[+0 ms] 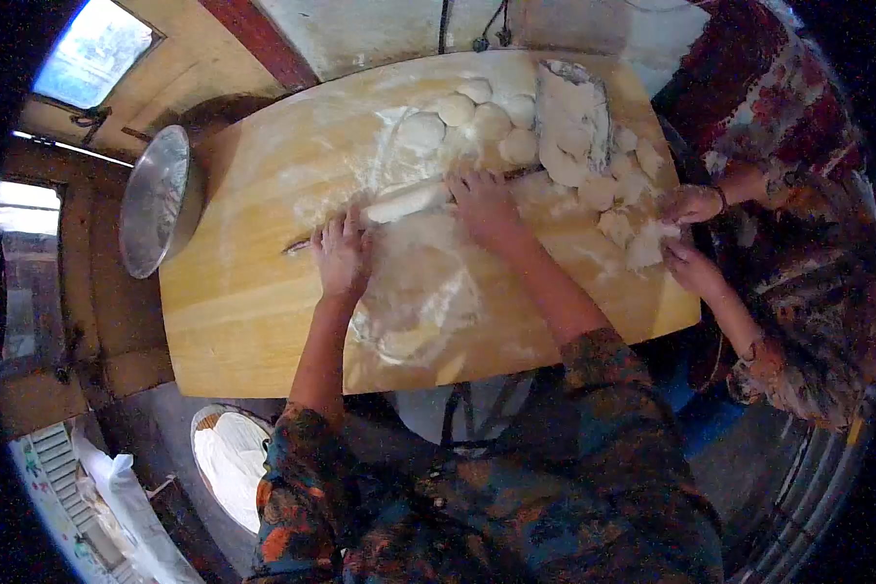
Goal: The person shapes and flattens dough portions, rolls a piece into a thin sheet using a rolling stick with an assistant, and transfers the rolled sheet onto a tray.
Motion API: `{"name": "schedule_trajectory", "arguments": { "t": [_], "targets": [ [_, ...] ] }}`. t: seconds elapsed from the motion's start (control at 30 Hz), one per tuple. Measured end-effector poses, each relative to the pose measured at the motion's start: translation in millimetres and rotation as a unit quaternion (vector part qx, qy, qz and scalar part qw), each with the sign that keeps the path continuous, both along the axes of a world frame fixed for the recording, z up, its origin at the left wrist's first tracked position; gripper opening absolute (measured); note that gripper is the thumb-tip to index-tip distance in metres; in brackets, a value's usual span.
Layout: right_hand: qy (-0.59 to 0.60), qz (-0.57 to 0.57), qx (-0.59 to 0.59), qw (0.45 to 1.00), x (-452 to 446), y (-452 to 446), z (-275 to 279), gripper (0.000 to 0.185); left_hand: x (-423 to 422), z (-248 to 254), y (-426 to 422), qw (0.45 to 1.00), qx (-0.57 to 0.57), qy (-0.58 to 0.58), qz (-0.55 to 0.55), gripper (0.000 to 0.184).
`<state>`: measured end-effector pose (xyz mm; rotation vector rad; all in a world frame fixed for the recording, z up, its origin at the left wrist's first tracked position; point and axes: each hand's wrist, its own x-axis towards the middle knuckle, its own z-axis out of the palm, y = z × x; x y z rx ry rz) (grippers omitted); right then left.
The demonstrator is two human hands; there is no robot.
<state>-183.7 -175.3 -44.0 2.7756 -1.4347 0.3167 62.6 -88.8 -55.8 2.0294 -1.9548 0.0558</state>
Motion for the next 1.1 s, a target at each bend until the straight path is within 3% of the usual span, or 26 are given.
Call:
{"name": "schedule_trajectory", "arguments": {
  "t": [0.13,0.3,0.33,0.43,0.53,0.6,0.63,0.67,0.73,0.83,0.87,0.9,0.97,1.07,1.1],
  "targets": [
    [0.002,0.014,-0.035,0.999,-17.1,44.2,-11.1,0.038,-5.4,7.6,33.4,0.997,0.071,-0.01,-0.012,0.049],
    [-0.012,0.065,0.053,0.996,-38.3,120.5,-0.4,0.038,-7.8,6.6,98.2,0.99,0.108,-0.056,-0.064,0.048],
    [-0.03,0.079,0.065,0.994,-42.3,130.3,0.7,0.038,-7.5,8.6,110.2,0.992,0.067,-0.058,-0.091,0.048],
    [-0.1,0.118,0.039,0.987,-47.0,146.7,2.7,0.031,-7.1,9.0,120.7,0.999,0.007,-0.04,-0.025,0.049],
    [-0.102,-0.056,0.177,0.977,-12.6,155.6,27.9,0.031,-12.9,22.7,104.8,0.975,0.009,0.169,0.142,0.044],
    [-0.241,-0.081,0.208,0.945,17.0,151.2,10.8,0.041,-24.3,15.3,84.2,0.975,0.05,0.152,0.152,0.039],
    [-0.245,-0.078,0.18,0.95,25.1,148.1,6.5,0.044,-30.1,7.7,73.1,0.975,0.072,0.142,0.154,0.037],
    [-0.247,-0.075,0.152,0.954,33.4,144.7,3.9,0.047,-37.3,0.6,62.8,0.973,-0.021,0.149,0.173,0.032],
    [-0.115,-0.035,0.013,0.993,39.9,139.5,-2.6,0.05,-34.7,-0.8,49.6,0.971,0.08,0.146,0.175,0.029],
    [-0.133,-0.056,0.044,0.989,37.6,134.3,-9.1,0.052,-29.2,12.4,35.8,0.946,0.192,0.198,0.167,0.025],
    [-0.145,-0.075,0.034,0.986,38.9,134.3,-7.4,0.053,-27.5,16.7,31.2,0.935,0.222,0.225,0.162,0.023],
    [-0.156,-0.094,0.024,0.983,39.8,135.6,-5.3,0.053,-27.4,18.5,25.6,0.881,0.209,0.39,0.168,0.022],
    [-0.175,-0.108,-0.005,0.979,45.5,131.6,9.6,0.055,-29.7,14.3,15.7,0.694,0.167,0.681,0.164,0.021],
    [-0.16,-0.089,-0.012,0.983,56.2,116.6,11.3,0.052,-44.4,0.7,2.2,0.834,-0.006,0.552,-0.022,0.029],
    [-0.134,-0.08,0.012,0.988,57.6,108.8,5.2,0.049,-43.0,-0.6,1.6,0.928,-0.009,0.367,-0.068,0.033]
  ]
}}
